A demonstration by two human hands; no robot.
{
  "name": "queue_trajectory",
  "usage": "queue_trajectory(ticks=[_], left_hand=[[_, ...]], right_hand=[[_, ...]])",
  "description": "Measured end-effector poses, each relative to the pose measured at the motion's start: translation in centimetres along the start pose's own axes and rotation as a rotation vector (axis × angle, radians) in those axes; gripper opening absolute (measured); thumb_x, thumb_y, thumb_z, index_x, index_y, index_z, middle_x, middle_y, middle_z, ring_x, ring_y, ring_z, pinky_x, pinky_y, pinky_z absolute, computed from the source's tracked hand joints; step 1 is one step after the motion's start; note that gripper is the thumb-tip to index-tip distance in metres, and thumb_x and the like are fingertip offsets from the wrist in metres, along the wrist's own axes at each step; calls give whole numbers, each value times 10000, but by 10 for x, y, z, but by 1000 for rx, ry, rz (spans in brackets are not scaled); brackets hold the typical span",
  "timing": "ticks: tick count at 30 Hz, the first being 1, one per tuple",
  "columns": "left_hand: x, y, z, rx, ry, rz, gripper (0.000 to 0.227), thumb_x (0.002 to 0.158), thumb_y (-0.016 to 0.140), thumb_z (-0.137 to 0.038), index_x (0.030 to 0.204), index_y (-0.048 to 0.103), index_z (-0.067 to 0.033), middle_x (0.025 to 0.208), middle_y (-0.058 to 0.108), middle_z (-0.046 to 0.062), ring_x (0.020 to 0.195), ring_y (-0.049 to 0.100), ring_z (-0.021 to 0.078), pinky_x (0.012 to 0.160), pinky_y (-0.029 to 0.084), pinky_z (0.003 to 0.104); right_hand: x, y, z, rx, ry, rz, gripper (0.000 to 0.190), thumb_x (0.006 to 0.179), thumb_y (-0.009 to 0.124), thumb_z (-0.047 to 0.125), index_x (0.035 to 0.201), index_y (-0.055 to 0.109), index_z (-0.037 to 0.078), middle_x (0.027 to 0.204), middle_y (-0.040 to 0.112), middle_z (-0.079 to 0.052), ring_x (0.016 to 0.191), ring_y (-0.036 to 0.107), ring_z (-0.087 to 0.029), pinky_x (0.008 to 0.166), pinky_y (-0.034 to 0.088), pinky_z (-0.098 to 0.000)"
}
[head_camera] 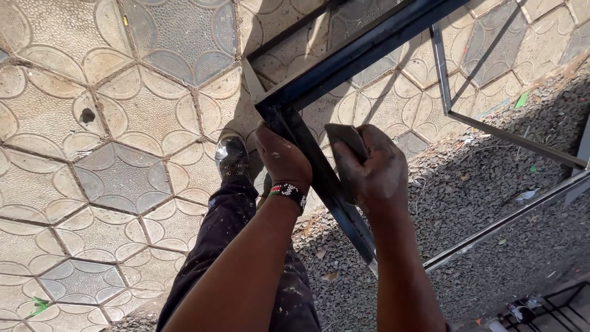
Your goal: Sanding a black metal frame manually using sandpaper to prepare the surface.
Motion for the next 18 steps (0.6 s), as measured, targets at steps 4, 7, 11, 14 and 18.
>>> queue_trajectory(ticks=[4, 7, 11, 14, 18], left_hand=[[19, 4, 31, 87, 91, -19, 638, 1254, 294, -517, 1676, 534, -102, 1747, 513, 257, 1665, 493, 458, 1439, 368, 518], [35, -2, 32, 268, 354, -34, 459, 1253, 368, -251, 1613, 514, -7, 1620, 549, 332, 1567, 543, 543, 1380, 447, 563], [11, -17, -13, 396, 661, -110, 344, 1166, 454, -60, 1478, 576, 20, 1424, 623, 264, 1332, 614, 447, 1231, 506, 521], [-5, -18, -30, 455, 871, -165, 363, 1083, 519, 50, 1424, 634, 3, 1294, 707, 173, 1169, 690, 326, 1117, 563, 449], [15, -18, -16, 605, 723, -116, 345, 1243, 483, -29, 1584, 484, 22, 1449, 622, 294, 1395, 657, 521, 1236, 552, 543]], right_hand=[[-26, -67, -60, 50, 20, -388, 190, 1141, 884, 149, 1125, 743, 23, 958, 675, -259, 944, 792, -406, 773, 618, -466], [-53, -54, -36, 24, -76, -232, 164, 1151, 923, 105, 1058, 799, 48, 936, 707, -212, 894, 815, -448, 711, 630, -454], [-99, 1, -76, 32, 67, 155, 138, 985, 924, 179, 1042, 854, 75, 988, 756, -118, 900, 767, -376, 725, 638, -488], [-107, 14, -75, 45, 147, 229, 111, 1007, 865, 192, 1011, 847, 83, 985, 746, -31, 865, 735, -207, 751, 611, -380], [-61, 16, -30, 277, -35, 70, 147, 931, 961, 180, 946, 871, 64, 843, 745, -177, 757, 790, -381, 683, 644, -456]])
Point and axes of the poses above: each hand's wrist, its own x-axis towards the middle knuckle, its own y-axis out of the palm, z = x × y, the point moved 10 cm from there along x, towards the middle knuckle
